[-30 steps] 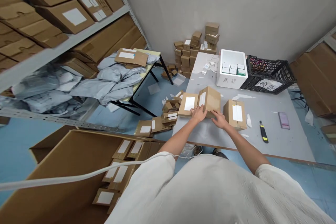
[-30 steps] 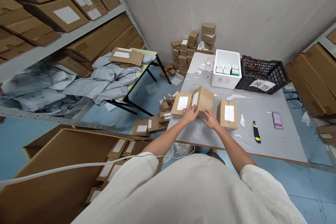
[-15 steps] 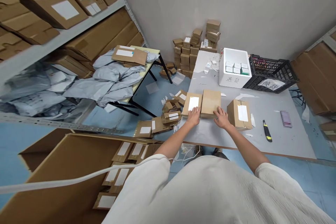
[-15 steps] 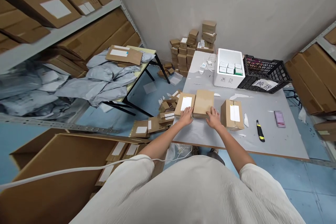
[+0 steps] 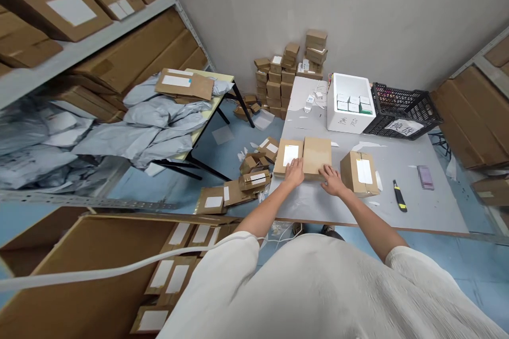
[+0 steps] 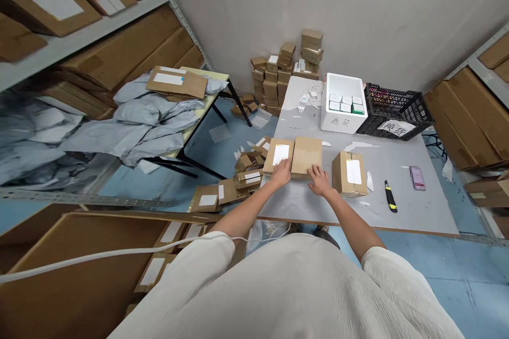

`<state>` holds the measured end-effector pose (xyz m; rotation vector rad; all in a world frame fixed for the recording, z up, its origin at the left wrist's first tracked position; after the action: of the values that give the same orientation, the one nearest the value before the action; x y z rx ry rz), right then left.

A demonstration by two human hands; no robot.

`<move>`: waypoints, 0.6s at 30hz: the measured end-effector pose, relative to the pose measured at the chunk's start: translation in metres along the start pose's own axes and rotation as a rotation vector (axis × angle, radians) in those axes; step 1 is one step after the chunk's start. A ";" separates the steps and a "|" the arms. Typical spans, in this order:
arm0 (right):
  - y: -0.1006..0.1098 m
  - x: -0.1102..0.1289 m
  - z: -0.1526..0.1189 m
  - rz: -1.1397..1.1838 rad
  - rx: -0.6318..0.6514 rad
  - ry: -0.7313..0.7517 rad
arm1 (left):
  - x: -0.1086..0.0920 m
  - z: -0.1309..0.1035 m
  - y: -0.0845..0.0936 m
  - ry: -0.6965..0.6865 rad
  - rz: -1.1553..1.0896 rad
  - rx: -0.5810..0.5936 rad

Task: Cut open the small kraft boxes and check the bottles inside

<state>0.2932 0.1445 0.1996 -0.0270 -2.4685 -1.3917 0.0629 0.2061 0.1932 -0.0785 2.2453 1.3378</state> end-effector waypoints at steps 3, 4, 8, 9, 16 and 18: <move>0.013 -0.011 -0.015 0.005 -0.085 -0.022 | -0.029 0.002 0.005 -0.099 0.009 -0.085; 0.016 -0.017 -0.022 0.008 -0.114 -0.037 | -0.042 0.004 0.006 -0.143 0.015 -0.098; 0.026 -0.056 -0.045 0.034 -0.220 -0.128 | -0.096 0.016 -0.002 -0.285 0.033 -0.110; 0.027 -0.068 -0.049 0.044 -0.244 -0.165 | -0.110 0.019 -0.007 -0.314 0.037 -0.104; 0.021 -0.167 -0.075 0.245 -0.251 -0.439 | -0.202 0.052 -0.056 -0.431 0.029 0.041; 0.028 -0.202 -0.085 0.241 -0.290 -0.423 | -0.228 0.064 -0.072 -0.436 0.040 0.080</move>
<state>0.5119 0.1144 0.2085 -0.7255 -2.4386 -1.7600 0.3075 0.1749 0.2164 0.2633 1.9319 1.1515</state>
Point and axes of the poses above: each hand's wrist, its own z-axis towards the middle knuckle, its own y-axis out of the back of the hand, x = y × z, the point moved 1 cm from there along z, towards the middle knuckle, and after that the axes turned 10 degrees about x, right-handed, at the moved point
